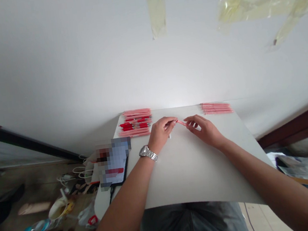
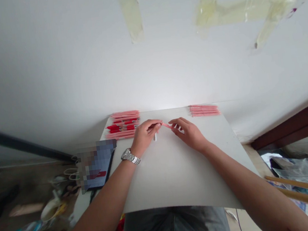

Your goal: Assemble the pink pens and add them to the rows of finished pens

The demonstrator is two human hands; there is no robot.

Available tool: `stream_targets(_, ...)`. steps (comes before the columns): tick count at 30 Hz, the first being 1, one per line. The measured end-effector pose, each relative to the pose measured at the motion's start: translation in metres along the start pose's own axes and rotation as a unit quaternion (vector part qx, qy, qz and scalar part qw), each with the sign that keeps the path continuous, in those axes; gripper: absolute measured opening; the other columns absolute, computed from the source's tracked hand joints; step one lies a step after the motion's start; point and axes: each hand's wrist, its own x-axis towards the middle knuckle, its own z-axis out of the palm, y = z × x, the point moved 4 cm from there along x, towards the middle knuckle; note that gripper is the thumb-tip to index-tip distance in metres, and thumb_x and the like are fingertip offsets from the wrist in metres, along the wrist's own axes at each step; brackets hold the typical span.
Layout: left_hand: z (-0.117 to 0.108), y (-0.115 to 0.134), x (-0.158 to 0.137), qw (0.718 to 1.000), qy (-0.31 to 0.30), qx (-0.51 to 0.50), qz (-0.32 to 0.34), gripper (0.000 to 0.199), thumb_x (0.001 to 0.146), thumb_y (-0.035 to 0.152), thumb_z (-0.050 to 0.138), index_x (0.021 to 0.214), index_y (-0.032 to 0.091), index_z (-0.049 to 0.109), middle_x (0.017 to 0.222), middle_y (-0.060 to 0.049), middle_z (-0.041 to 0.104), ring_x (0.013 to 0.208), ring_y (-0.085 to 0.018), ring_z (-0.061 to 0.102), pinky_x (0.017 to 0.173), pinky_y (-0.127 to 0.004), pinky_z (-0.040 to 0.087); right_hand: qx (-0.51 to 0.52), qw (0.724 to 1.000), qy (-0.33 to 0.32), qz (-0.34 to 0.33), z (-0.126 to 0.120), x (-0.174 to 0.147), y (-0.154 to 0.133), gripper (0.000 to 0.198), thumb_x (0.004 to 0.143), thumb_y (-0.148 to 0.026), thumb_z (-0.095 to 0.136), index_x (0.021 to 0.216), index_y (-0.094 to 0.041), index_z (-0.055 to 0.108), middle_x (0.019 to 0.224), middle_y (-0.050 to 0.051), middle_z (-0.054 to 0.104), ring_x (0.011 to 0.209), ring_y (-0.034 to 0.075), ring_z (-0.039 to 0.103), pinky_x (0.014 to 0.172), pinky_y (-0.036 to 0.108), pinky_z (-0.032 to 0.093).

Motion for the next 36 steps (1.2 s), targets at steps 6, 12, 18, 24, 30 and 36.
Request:
stream_targets(6,-0.002,-0.001,0.001,0.999,0.025,0.032,0.010,0.020,0.101,0.033,0.058,0.108,0.022,0.073,0.104,-0.005,0.075,0.085,-0.015,0.072,0.082,-0.028,0.060,0.014,0.999,0.024,0.030,-0.003,0.002,0.002,0.030,0.101,-0.033,0.056,0.129,-0.027,0.066,0.102,0.007,0.069,0.088,0.020,0.070,0.079,0.036,0.060)
stream_targets(12,-0.006,-0.004,0.002,0.996,0.054,0.073,0.023,0.018,0.102,0.030,0.055,0.104,0.021,0.070,0.100,-0.005,0.074,0.088,-0.016,0.071,0.085,-0.030,0.059,0.080,0.991,0.051,0.091,-0.004,0.002,0.008,0.027,0.098,-0.045,0.061,0.113,-0.024,0.070,0.103,0.008,0.071,0.088,0.021,0.073,0.084,0.039,0.062)
stream_targets(18,-0.008,-0.011,0.003,0.994,0.065,0.087,0.010,0.016,0.101,0.029,0.055,0.103,0.022,0.068,0.101,-0.005,0.074,0.086,-0.016,0.070,0.084,-0.031,0.059,0.184,0.969,0.059,0.156,-0.001,0.000,0.020,0.033,0.092,-0.052,0.069,0.107,-0.023,0.064,0.094,0.006,0.075,0.089,0.023,0.075,0.087,0.041,0.062)
stream_targets(24,-0.009,-0.011,0.003,0.990,0.078,0.122,-0.005,0.016,0.102,0.030,0.053,0.100,0.023,0.068,0.100,-0.004,0.074,0.084,-0.016,0.068,0.084,-0.031,0.056,0.200,0.964,0.086,0.152,-0.006,0.002,0.018,0.034,0.088,-0.053,0.073,0.101,-0.023,0.063,0.095,0.007,0.076,0.090,0.022,0.076,0.088,0.040,0.062)
stream_targets(30,-0.011,-0.011,0.003,0.987,0.083,0.138,-0.013,0.017,0.102,0.031,0.053,0.099,0.023,0.068,0.100,-0.004,0.074,0.087,-0.018,0.067,0.085,-0.032,0.054,0.147,0.976,0.071,0.144,-0.007,0.001,0.014,0.033,0.090,-0.054,0.070,0.101,-0.023,0.062,0.093,0.006,0.077,0.089,0.022,0.076,0.089,0.040,0.062)
stream_targets(36,-0.014,-0.012,0.002,0.981,0.103,0.160,-0.024,0.013,0.100,0.028,0.056,0.099,0.023,0.068,0.097,-0.004,0.073,0.085,-0.019,0.066,0.081,-0.033,0.052,0.131,0.980,0.075,0.131,-0.007,0.001,0.011,0.031,0.092,-0.052,0.069,0.102,-0.024,0.062,0.092,0.006,0.076,0.087,0.022,0.075,0.087,0.042,0.063)
